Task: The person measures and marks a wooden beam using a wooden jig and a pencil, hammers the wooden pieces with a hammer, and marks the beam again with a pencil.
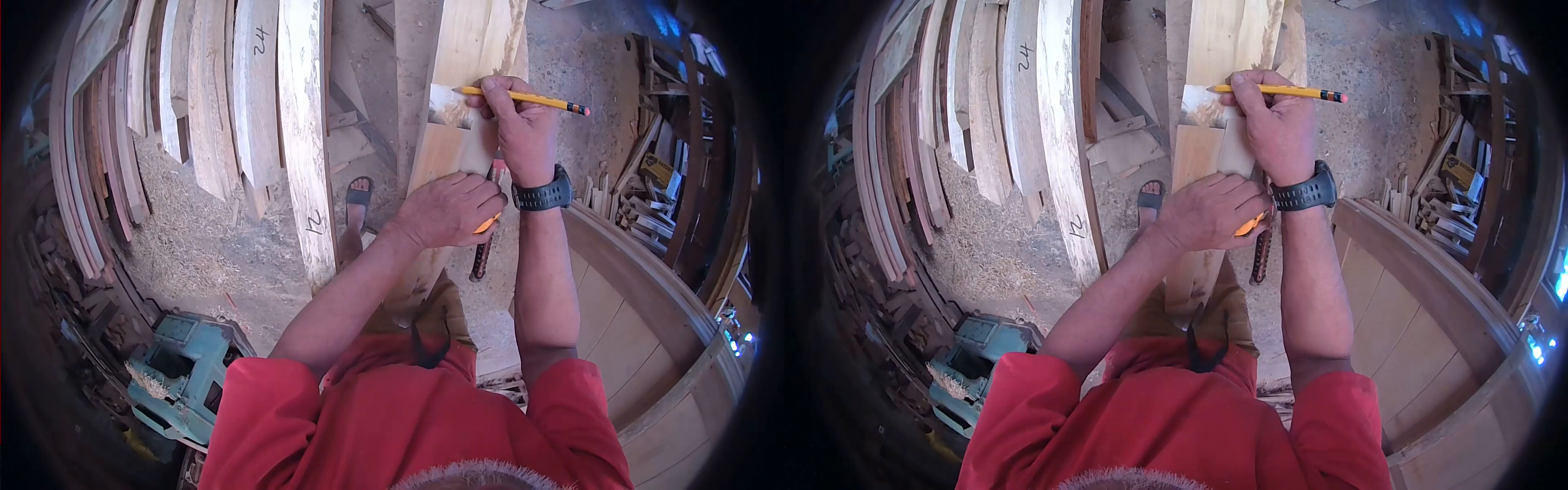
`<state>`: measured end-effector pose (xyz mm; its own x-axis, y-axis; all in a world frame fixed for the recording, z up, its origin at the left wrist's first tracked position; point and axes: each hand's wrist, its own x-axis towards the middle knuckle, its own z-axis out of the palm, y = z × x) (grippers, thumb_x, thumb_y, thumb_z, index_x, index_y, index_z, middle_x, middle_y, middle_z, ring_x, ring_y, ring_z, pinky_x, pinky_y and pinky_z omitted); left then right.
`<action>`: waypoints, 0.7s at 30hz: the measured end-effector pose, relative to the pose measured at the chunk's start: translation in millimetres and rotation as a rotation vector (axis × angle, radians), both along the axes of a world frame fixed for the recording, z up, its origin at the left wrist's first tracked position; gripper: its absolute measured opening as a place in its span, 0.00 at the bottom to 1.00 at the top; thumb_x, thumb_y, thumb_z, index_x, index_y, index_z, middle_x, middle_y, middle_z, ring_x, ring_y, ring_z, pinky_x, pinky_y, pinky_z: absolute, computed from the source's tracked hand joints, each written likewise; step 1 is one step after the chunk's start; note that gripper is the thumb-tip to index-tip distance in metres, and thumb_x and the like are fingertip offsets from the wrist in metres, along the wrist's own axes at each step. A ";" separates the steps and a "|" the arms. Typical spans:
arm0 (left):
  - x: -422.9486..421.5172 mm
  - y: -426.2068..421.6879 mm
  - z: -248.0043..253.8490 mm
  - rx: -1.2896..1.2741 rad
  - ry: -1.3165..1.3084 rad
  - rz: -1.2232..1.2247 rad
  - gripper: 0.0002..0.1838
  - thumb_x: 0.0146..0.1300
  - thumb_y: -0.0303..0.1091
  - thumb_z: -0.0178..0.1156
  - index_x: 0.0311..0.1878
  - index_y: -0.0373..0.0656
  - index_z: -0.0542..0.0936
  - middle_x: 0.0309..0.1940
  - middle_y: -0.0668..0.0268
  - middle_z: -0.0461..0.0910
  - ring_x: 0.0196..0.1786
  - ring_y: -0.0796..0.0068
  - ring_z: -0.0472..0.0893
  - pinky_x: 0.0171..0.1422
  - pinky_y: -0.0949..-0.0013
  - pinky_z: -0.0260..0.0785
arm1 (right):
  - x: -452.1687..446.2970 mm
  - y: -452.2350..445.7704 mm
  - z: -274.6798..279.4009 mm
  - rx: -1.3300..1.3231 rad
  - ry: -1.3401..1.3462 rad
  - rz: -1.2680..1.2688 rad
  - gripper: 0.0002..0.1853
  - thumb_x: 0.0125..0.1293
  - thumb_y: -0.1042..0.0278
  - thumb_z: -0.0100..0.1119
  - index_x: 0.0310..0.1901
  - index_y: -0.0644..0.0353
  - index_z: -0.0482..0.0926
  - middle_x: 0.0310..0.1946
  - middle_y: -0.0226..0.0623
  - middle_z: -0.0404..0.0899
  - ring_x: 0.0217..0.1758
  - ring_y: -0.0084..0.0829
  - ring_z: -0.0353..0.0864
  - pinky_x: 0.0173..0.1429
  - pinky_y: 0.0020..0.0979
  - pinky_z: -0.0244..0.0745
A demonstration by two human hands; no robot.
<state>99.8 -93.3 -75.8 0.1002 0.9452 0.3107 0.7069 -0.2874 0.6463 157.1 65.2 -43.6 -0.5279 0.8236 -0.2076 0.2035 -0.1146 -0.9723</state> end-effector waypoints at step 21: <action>-0.4 -0.5 -1.1 0.000 -0.001 0.000 0.19 0.59 0.44 0.75 0.50 0.50 0.83 0.42 0.71 0.81 0.46 0.71 0.82 0.52 0.66 0.76 | 3.7 2.1 4.7 0.014 -0.043 0.083 0.14 0.79 0.61 0.65 0.46 0.66 0.89 0.34 0.34 0.92 0.39 0.19 0.87 0.48 0.25 0.80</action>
<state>99.3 -93.8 -76.9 0.1000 0.9452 0.3107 0.7061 -0.2874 0.6471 160.8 67.3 -38.9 -0.5855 0.7802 -0.2202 0.2533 -0.0820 -0.9639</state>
